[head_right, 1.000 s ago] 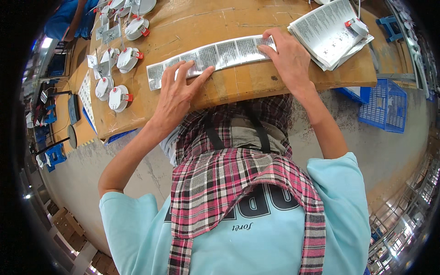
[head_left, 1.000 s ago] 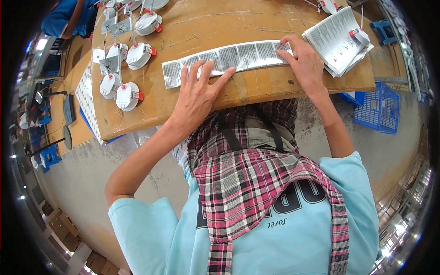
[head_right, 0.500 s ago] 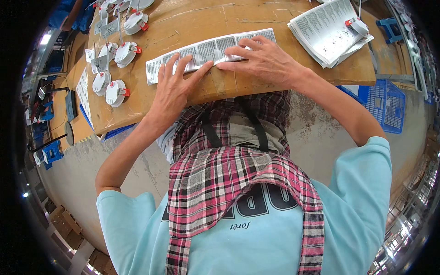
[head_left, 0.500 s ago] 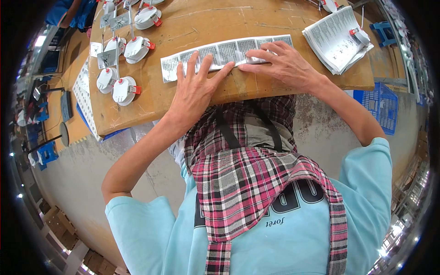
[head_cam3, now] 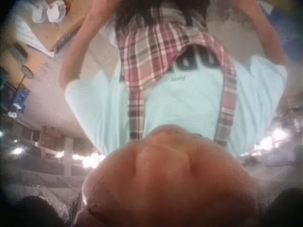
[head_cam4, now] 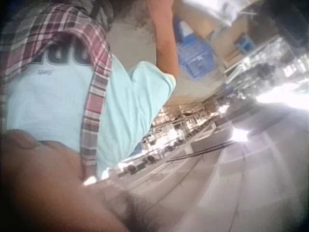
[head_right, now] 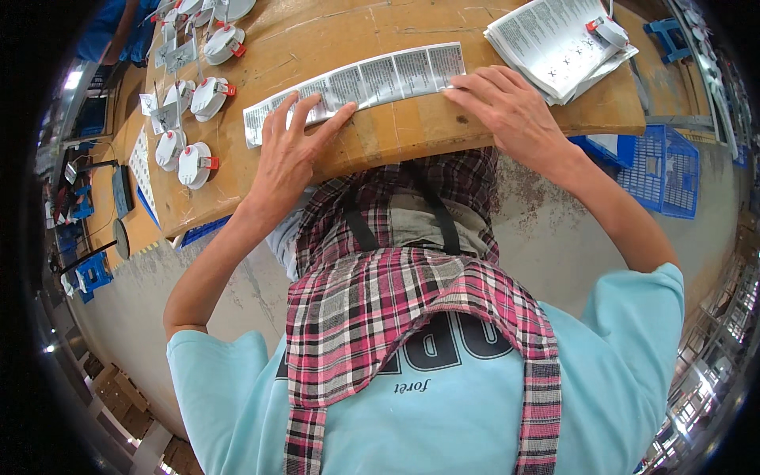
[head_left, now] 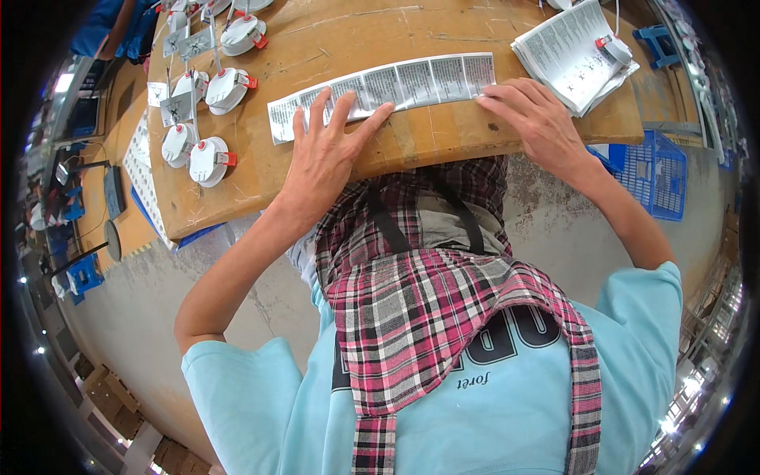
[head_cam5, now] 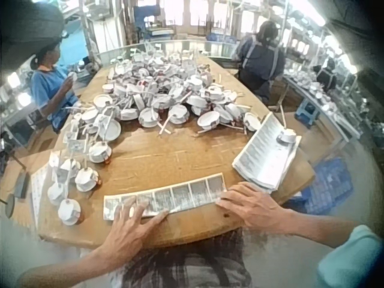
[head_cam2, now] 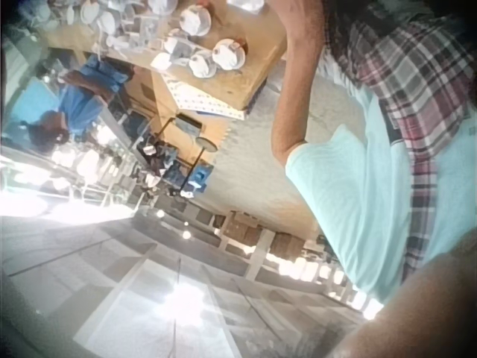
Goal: The recorder is applying regulatory and specification labels to the back of circular LED light fixtures on an assembly line.
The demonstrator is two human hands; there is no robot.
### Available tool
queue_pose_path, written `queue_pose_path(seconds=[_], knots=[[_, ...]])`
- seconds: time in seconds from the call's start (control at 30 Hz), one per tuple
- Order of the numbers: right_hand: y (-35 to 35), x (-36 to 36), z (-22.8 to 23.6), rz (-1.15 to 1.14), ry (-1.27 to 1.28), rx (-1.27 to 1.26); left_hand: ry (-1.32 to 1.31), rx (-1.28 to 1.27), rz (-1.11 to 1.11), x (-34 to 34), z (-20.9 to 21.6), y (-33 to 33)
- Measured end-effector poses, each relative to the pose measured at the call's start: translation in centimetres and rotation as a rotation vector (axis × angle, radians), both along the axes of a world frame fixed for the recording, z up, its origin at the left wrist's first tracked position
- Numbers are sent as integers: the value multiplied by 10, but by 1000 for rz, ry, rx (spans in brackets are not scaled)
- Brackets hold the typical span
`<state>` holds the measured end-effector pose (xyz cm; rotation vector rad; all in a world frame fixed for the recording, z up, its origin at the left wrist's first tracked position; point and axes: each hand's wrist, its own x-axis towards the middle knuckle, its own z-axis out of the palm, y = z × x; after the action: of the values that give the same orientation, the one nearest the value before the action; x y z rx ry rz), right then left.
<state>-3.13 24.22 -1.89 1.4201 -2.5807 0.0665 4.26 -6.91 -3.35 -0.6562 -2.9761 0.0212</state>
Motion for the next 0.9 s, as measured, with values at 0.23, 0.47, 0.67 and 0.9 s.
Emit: queue_pose_path(seconds=[0.23, 0.47, 0.67, 0.9], knots=[[-36, 17, 7, -94, 64, -280, 23, -1, 8, -1, -1, -1], [-70, 15, 16, -168, 193, -376, 21, 50, -15, -1, -8, -2], [-98, 21, -26, 60, -82, -332, 12, 27, -6, -2, -4, -2], [-98, 22, -24, 9, -98, -327, 28, 38, 21, 10, -2, -25]])
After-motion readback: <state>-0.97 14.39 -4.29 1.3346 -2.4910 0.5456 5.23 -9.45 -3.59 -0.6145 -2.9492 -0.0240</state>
